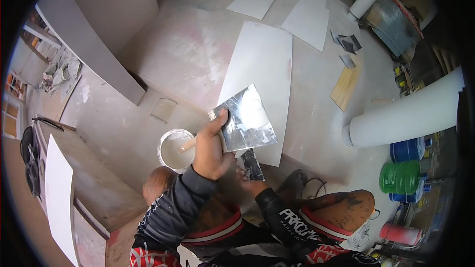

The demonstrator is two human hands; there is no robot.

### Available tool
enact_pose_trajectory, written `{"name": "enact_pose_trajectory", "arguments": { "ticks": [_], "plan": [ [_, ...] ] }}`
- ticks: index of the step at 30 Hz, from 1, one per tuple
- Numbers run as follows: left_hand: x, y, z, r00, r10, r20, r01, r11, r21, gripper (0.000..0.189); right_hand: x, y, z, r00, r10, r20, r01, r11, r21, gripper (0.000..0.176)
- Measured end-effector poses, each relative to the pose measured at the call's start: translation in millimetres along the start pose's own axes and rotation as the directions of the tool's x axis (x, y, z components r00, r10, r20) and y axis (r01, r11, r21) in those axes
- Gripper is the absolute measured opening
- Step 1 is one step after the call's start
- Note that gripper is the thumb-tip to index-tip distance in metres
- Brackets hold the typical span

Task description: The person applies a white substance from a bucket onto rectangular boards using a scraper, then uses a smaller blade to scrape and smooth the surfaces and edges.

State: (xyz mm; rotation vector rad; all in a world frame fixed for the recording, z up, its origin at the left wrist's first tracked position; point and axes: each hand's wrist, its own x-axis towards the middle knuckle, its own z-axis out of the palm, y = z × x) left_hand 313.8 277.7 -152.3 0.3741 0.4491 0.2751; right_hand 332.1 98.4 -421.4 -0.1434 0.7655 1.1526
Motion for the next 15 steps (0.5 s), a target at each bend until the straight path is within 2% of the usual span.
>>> {"name": "enact_pose_trajectory", "arguments": {
  "ticks": [1, 4, 5, 6, 7, 8, 9, 12, 15],
  "plan": [
    [0.6, 0.3, -1.5, 1.0, -0.023, -0.004, 0.023, 1.0, 0.013, 0.032, 1.8, -0.7, 8.6, 0.988, -0.069, -0.139, 0.079, 0.994, 0.07, 0.034],
    [-2.6, 1.8, -4.4, 0.999, -0.044, -0.016, 0.044, 0.999, 0.024, 0.033, 3.5, 1.4, 52.7, 0.976, -0.091, -0.197, 0.092, 0.996, -0.004, 0.034],
    [-2.5, 2.1, -3.8, 0.999, -0.045, -0.019, 0.046, 0.999, 0.03, 0.033, 36.0, -13.6, 22.6, 0.988, -0.157, 0.015, 0.154, 0.946, -0.284, 0.033],
    [-2.1, 2.3, -2.5, 0.999, -0.038, -0.015, 0.038, 0.999, 0.026, 0.033, 68.5, -28.9, -8.0, 0.947, -0.217, 0.238, 0.314, 0.79, -0.527, 0.033],
    [-2.0, 2.0, -1.2, 1.0, -0.026, -0.004, 0.026, 1.0, 0.008, 0.033, 100.4, -44.0, -38.2, 0.86, -0.264, 0.437, 0.502, 0.593, -0.63, 0.033],
    [-2.0, 1.3, -0.8, 1.0, -0.015, 0.006, 0.015, 1.0, -0.009, 0.033, 98.9, -42.7, -13.2, 0.92, -0.249, 0.302, 0.374, 0.789, -0.487, 0.033],
    [-2.0, 0.7, -0.9, 1.0, 0.003, 0.024, -0.003, 1.0, 0.0, 0.033, 95.1, -38.1, 9.9, 0.939, -0.243, 0.243, 0.325, 0.859, -0.396, 0.033],
    [-2.8, 2.4, -2.9, 0.997, 0.015, 0.075, -0.011, 0.999, -0.041, 0.035, 100.9, -36.5, 35.1, 0.947, -0.247, 0.207, 0.305, 0.894, -0.328, 0.033],
    [-6.0, 6.2, 0.1, 0.997, 0.057, 0.06, -0.053, 0.996, -0.077, 0.035, 105.9, -34.7, 48.2, 0.95, -0.241, 0.196, 0.294, 0.902, -0.317, 0.033]
  ]
}}
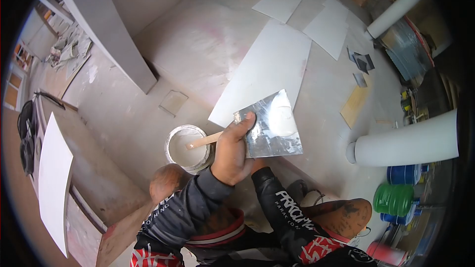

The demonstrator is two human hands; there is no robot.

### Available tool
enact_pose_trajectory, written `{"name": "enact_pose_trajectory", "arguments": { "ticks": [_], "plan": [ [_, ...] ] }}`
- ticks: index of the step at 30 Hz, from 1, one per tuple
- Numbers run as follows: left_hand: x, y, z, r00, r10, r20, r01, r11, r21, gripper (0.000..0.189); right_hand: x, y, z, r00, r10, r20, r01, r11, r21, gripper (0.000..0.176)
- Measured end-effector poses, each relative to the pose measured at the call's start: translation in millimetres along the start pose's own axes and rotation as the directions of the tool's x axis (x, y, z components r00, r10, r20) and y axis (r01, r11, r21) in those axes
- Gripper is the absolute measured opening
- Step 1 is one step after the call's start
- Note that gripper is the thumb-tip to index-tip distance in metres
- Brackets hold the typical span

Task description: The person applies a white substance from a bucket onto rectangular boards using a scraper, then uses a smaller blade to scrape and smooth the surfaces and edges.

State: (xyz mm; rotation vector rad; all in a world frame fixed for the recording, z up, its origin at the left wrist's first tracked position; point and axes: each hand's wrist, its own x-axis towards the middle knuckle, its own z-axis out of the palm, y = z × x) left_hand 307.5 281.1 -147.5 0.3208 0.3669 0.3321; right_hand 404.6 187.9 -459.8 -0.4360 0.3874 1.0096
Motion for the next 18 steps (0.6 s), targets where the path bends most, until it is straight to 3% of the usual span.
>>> {"name": "enact_pose_trajectory", "arguments": {
  "ticks": [3, 4, 13, 15, 18],
  "plan": [
    [-7.8, 8.8, 3.9, 0.997, -0.026, -0.074, 0.027, 1.0, 0.012, 0.036, 7.2, -1.0, 6.7, 1.0, 0.0, -0.012, 0.0, 1.0, 0.002, 0.032],
    [-3.2, 4.1, -4.7, 1.0, -0.003, 0.002, 0.003, 1.0, -0.031, 0.036, 8.1, -2.7, 7.7, 1.0, 0.0, -0.015, 0.0, 1.0, 0.008, 0.032],
    [-10.4, 15.4, -1.4, 1.0, -0.012, 0.006, 0.013, 0.997, -0.074, 0.033, 57.7, 12.5, 24.3, 0.999, -0.033, 0.007, 0.032, 0.999, 0.015, 0.032],
    [-9.5, 18.8, 4.4, 0.997, 0.078, -0.021, -0.08, 0.993, -0.084, 0.031, 72.5, 19.9, 36.0, 1.0, -0.021, 0.02, 0.021, 1.0, 0.0, 0.032],
    [-10.1, 21.8, 4.4, 0.995, 0.095, -0.005, -0.095, 0.99, -0.104, 0.028, 85.8, 27.6, 41.3, 0.999, 0.009, 0.035, -0.008, 1.0, -0.024, 0.032]
  ]
}}
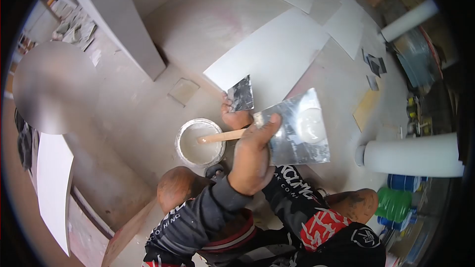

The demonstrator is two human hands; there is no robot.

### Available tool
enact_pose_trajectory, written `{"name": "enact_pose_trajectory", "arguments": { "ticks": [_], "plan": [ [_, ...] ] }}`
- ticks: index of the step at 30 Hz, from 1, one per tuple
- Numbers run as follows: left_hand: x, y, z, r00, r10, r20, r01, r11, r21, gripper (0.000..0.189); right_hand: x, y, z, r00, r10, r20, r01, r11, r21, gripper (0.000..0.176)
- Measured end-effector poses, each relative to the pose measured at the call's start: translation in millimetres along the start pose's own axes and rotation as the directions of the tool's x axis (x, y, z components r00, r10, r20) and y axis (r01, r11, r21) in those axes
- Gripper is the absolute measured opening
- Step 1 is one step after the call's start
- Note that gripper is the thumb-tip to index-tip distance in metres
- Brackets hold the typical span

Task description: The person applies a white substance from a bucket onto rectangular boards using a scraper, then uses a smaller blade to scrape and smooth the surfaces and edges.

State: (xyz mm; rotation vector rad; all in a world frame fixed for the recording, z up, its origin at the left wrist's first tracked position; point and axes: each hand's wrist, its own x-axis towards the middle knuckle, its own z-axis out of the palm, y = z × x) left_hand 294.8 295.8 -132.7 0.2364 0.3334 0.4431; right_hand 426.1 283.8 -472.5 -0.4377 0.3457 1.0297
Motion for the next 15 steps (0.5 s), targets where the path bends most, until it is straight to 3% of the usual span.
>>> {"name": "enact_pose_trajectory", "arguments": {
  "ticks": [3, 7, 9, 11, 13, 15],
  "plan": [
    [5.3, -0.8, -5.0, 0.999, -0.033, 0.03, 0.034, 0.999, -0.021, 0.029, -0.3, -7.0, 5.9, 1.0, 0.016, 0.013, -0.016, 0.999, -0.043, 0.032],
    [18.8, -10.6, -11.7, 0.999, 0.0, -0.035, 0.005, 0.99, 0.143, 0.026, -27.2, -57.7, 3.7, 0.999, 0.039, 0.005, -0.038, 0.993, -0.11, 0.032],
    [21.0, -13.8, -1.7, 0.985, 0.112, -0.133, -0.091, 0.984, 0.152, 0.028, -47.8, -94.3, 9.7, 0.999, 0.036, 0.038, -0.03, 0.988, -0.15, 0.032],
    [17.6, -2.5, 3.0, 0.999, 0.018, -0.042, -0.016, 0.999, 0.041, 0.032, -74.2, -129.4, 12.6, 0.996, 0.014, 0.093, 0.004, 0.983, -0.183, 0.032],
    [19.6, 5.6, -3.9, 0.999, 0.04, -0.016, -0.038, 0.993, 0.113, 0.031, -98.3, -170.5, 23.8, 0.984, -0.021, 0.176, 0.063, 0.97, -0.235, 0.032],
    [16.3, 8.7, -3.3, 0.986, 0.12, -0.111, -0.089, 0.963, 0.256, 0.034, -142.1, -205.5, 38.2, 0.962, -0.094, 0.256, 0.175, 0.932, -0.318, 0.032]
  ]
}}
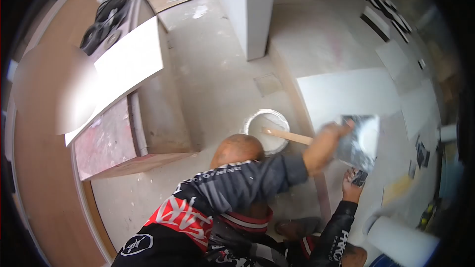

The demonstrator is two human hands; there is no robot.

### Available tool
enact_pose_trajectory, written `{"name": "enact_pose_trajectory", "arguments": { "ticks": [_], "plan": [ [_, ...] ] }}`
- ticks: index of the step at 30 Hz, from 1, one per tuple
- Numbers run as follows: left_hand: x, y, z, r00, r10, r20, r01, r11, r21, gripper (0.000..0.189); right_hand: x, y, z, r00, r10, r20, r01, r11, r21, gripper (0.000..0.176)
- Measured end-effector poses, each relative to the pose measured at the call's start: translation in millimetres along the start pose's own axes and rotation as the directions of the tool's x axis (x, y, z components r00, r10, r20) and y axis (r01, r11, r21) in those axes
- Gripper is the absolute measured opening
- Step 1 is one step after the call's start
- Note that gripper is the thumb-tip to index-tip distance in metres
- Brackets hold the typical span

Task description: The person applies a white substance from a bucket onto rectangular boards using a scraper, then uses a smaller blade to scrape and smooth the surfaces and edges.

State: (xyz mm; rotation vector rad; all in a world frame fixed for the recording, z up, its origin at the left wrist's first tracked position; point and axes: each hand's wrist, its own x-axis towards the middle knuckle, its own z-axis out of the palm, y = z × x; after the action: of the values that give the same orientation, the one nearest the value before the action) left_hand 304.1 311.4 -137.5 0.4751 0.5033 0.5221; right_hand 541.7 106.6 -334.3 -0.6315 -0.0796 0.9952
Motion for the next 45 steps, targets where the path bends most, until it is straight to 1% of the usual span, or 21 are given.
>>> {"name": "enact_pose_trajectory", "arguments": {
  "ticks": [2, 5, 8, 12, 14, 15, 16, 18, 20, 21, 22, 23, 25, 26, 28, 30, 35, 40, 42, 44, 45],
  "plan": [
    [14.7, -15.2, -17.7, 0.994, 0.076, -0.075, -0.068, 0.992, 0.109, 0.042, -42.9, -19.9, 39.7, 0.995, -0.083, -0.048, 0.073, 0.982, -0.173, 0.03],
    [15.6, -23.3, -15.5, 0.961, 0.272, 0.05, -0.273, 0.962, 0.013, 0.045, -107.7, -4.8, 105.8, 0.969, -0.056, -0.242, -0.034, 0.935, -0.354, 0.028],
    [-0.3, -40.4, 6.0, 0.984, 0.172, 0.046, -0.169, 0.984, -0.061, 0.045, -137.7, 21.5, 195.8, 0.978, 0.01, -0.21, -0.112, 0.87, -0.48, 0.025],
    [-5.5, -92.2, -17.7, 0.951, 0.298, 0.081, -0.296, 0.807, 0.511, 0.048, -135.6, 47.5, 217.1, 0.988, -0.013, -0.154, -0.084, 0.79, -0.608, 0.025],
    [-40.0, -77.9, 9.9, 0.969, 0.24, -0.066, -0.169, 0.829, 0.534, 0.051, -141.9, 51.3, 226.3, 0.983, -0.074, -0.169, -0.053, 0.765, -0.642, 0.023],
    [-35.4, -77.9, -4.6, 0.986, 0.151, 0.067, -0.165, 0.864, 0.475, 0.053, -143.8, 48.3, 225.6, 0.988, -0.032, -0.15, -0.057, 0.834, -0.548, 0.022],
    [-56.7, -61.8, 5.5, 0.982, 0.189, 0.025, -0.188, 0.935, 0.3, 0.051, -145.6, 43.1, 220.7, 0.99, -0.001, -0.141, -0.063, 0.891, -0.449, 0.021],
    [-70.7, -30.7, -25.7, 0.976, 0.217, 0.006, -0.211, 0.944, 0.253, 0.044, -147.0, 33.9, 201.5, 0.989, -0.039, -0.141, -0.025, 0.906, -0.423, 0.019],
    [-103.5, 32.5, -64.2, 0.789, 0.612, 0.041, -0.484, 0.58, 0.655, 0.032, -156.4, 16.1, 184.2, 0.993, -0.009, -0.116, -0.031, 0.939, -0.341, 0.018],
    [-115.7, 63.0, -92.6, 0.625, 0.762, 0.169, -0.449, 0.174, 0.877, 0.027, -161.1, 10.3, 174.6, 0.99, -0.043, -0.135, -0.005, 0.942, -0.336, 0.017],
    [-144.2, 107.8, -90.8, 0.641, 0.767, 0.008, -0.345, 0.279, 0.896, 0.022, -164.2, 6.5, 164.9, 0.983, -0.056, -0.174, -0.003, 0.946, -0.323, 0.018],
    [-150.7, 145.7, -125.6, 0.519, 0.834, 0.187, -0.276, -0.044, 0.96, 0.03, -165.3, 2.7, 150.4, 0.989, -0.043, -0.144, 0.0, 0.959, -0.284, 0.021],
    [-162.5, 205.4, -177.1, 0.399, 0.786, 0.472, 0.216, -0.581, 0.785, 0.044, -166.6, 1.1, 138.2, 0.995, -0.014, -0.103, -0.011, 0.969, -0.247, 0.028],
    [-171.2, 221.6, -189.2, 0.498, 0.82, 0.283, 0.458, -0.526, 0.716, 0.075, -165.6, 3.4, 137.7, 0.99, -0.03, -0.135, -0.004, 0.97, -0.242, 0.028],
    [-182.3, 239.9, -199.8, 0.586, 0.81, 0.013, 0.682, -0.502, 0.532, 0.092, -165.7, 6.9, 138.0, 0.988, -0.03, -0.153, -0.007, 0.972, -0.233, 0.028],
    [-186.7, 254.3, -213.6, 0.661, 0.743, -0.106, 0.701, -0.561, 0.44, 0.101, -164.0, 10.5, 140.5, 0.99, -0.049, -0.134, 0.004, 0.948, -0.317, 0.027],
    [-178.7, 261.9, -257.0, 0.576, 0.792, 0.204, 0.685, -0.603, 0.408, 0.044, -162.1, 21.5, 142.6, 0.973, -0.134, -0.186, 0.027, 0.872, -0.489, 0.019],
    [-188.3, 276.1, -262.0, 0.605, 0.775, 0.181, 0.686, -0.624, 0.375, 0.058, -166.8, 21.9, 160.0, 0.948, -0.259, -0.185, 0.049, 0.692, -0.72, 0.03],
    [-206.6, 312.5, -270.7, 0.555, 0.777, 0.296, 0.626, -0.625, 0.466, 0.058, -164.6, 24.2, 161.9, 0.931, -0.308, -0.198, 0.087, 0.711, -0.697, 0.03],
    [-237.3, 339.5, -238.6, 0.399, 0.787, 0.471, 0.518, -0.617, 0.592, 0.052, -162.7, 22.7, 158.2, 0.917, -0.337, -0.216, 0.076, 0.677, -0.732, 0.03],
    [-257.8, 351.8, -202.5, 0.4, 0.851, 0.341, 0.624, -0.525, 0.578, 0.051, -163.0, 20.5, 157.0, 0.918, -0.33, -0.218, 0.075, 0.685, -0.724, 0.03]
  ]
}}
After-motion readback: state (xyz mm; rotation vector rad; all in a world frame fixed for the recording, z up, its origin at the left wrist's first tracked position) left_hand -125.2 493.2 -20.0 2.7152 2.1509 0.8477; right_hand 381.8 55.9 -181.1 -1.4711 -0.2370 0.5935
